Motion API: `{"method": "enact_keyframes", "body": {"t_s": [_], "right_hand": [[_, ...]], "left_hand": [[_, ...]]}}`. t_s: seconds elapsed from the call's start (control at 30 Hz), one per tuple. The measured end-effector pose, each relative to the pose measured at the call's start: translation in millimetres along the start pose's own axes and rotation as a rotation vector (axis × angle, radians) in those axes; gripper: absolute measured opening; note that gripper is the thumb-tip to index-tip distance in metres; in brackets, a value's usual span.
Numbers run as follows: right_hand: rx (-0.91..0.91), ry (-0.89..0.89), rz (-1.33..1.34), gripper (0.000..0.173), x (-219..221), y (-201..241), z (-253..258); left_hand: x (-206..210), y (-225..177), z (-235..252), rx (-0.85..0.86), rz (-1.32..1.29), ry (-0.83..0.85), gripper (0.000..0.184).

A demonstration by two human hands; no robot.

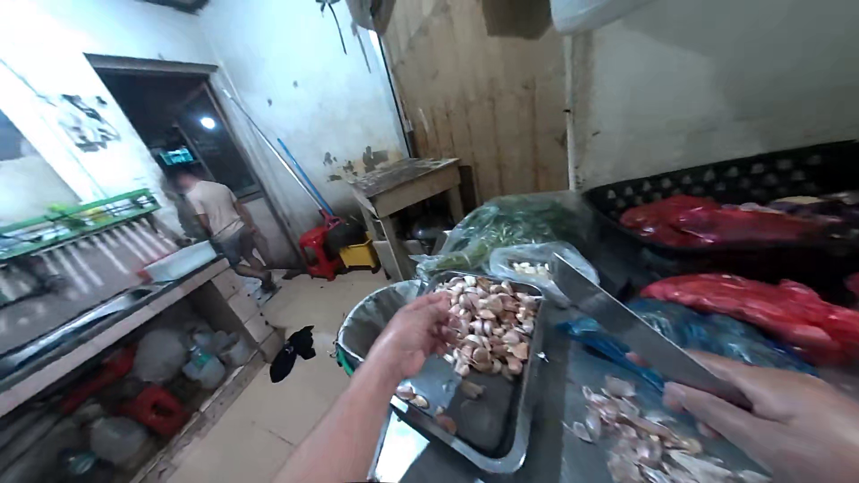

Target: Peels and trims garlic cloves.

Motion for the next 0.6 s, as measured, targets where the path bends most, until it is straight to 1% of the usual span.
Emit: {"method": "enact_keyframes", "body": {"t_s": [0.07, 0.13, 0.2, 0.27, 0.33, 0.37, 0.4, 0.5, 0.57, 0.6], "right_hand": [[0.013, 0.013, 0.002, 0.038, 2.1, -1.2, 0.7], [0.033, 0.013, -0.001, 0.038, 2.5, -5.5, 1.4], [0.037, -0.014, 0.004, 0.039, 1.1, -9.8, 2.5], [0.043, -0.076, 0.030, 0.034, 0.1, -12.4, 2.4], [0.053, -0.117, 0.056, 0.031, -2.0, -11.8, 0.1], [0.054, -0.125, 0.050, 0.030, -3.2, -12.4, -0.5], [0.060, -0.117, 0.053, 0.029, -4.1, -12.4, -0.5], [0.067, -0.097, 0.060, 0.029, -4.1, -12.3, 1.6], [0.082, -0.072, 0.058, 0.031, -2.5, -11.1, 2.4], [0.081, -0.068, 0.054, 0.031, -2.0, -10.5, 2.7]], "left_hand": [[20.8, 1.0, -0.2, -0.035, -0.013, 0.000, 0.026], [51.8, -1.3, -2.5, -0.064, 0.061, 0.065, 0.027], [82.9, -3.7, -5.2, -0.071, 0.221, 0.167, 0.029], [105.9, -2.1, -5.0, -0.058, 0.438, 0.250, 0.028], [119.8, 3.6, 0.2, -0.058, 0.546, 0.274, 0.027], [123.2, 7.4, 3.7, -0.049, 0.520, 0.271, 0.025], [124.7, 11.7, 7.2, -0.040, 0.437, 0.267, 0.022], [130.7, 20.7, 9.0, -0.079, 0.115, 0.273, 0.023], [135.5, 23.4, 5.6, -0.084, 0.033, 0.268, 0.026], [138.0, 24.1, 4.3, -0.065, 0.046, 0.274, 0.026]]}}
Point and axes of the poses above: each hand's wrist, its own z-axis towards the middle knuckle, its own x-axis out of the palm, y = z × x, the point moved 6 cm from there along z, towards the middle knuckle, and after that the axes turned 8 degrees about y, right-handed, at the moved point
